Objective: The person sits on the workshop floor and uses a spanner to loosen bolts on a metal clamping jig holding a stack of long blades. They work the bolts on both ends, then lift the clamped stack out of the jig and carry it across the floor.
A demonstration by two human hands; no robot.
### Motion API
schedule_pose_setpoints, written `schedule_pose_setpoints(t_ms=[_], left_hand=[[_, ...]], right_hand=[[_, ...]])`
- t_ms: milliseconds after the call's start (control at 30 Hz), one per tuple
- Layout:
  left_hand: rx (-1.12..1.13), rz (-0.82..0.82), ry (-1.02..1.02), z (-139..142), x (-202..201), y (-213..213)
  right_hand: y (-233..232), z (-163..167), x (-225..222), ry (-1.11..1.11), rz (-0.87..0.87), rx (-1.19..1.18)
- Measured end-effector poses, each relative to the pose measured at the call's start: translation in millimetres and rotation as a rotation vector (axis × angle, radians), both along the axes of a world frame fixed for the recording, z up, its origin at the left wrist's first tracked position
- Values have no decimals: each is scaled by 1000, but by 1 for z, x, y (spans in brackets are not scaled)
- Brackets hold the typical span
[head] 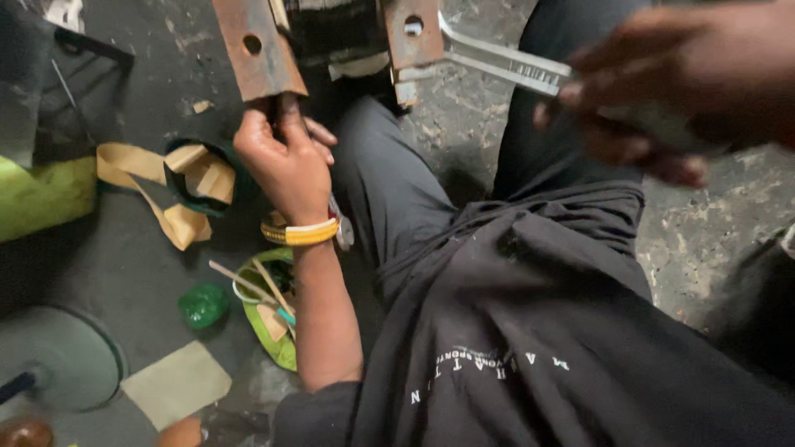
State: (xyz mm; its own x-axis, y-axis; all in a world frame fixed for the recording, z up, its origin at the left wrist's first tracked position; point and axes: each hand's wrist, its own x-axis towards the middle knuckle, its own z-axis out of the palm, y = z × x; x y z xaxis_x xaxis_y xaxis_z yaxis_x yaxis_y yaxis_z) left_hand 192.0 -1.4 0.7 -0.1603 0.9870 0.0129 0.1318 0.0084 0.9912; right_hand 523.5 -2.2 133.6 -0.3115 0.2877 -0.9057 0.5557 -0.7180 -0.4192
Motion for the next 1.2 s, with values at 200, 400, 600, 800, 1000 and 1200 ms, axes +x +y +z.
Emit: schedule_pose_setpoints(t_ms=[200, 400, 600, 800, 1000, 1200], left_hand=[[-8, 7, -11, -6, -3, 2], [-40, 31, 2, -5, -1, 2], [-93, 49, 41, -2, 0, 4], [55, -14, 75, -10, -4, 10], [82, 64, 60, -17, 0, 14], [169, 108, 197, -7, 10, 4]], right_hand=[[-4, -11, 11, -66, 14, -24], [-5, -13, 7, -66, 32, -14], [2, -10, 7, -75, 37, -7], [-26, -5, -9, -150, 51, 23], [-21, 1, -38, -248, 73, 83], [-42, -28, -15, -350, 94, 404]])
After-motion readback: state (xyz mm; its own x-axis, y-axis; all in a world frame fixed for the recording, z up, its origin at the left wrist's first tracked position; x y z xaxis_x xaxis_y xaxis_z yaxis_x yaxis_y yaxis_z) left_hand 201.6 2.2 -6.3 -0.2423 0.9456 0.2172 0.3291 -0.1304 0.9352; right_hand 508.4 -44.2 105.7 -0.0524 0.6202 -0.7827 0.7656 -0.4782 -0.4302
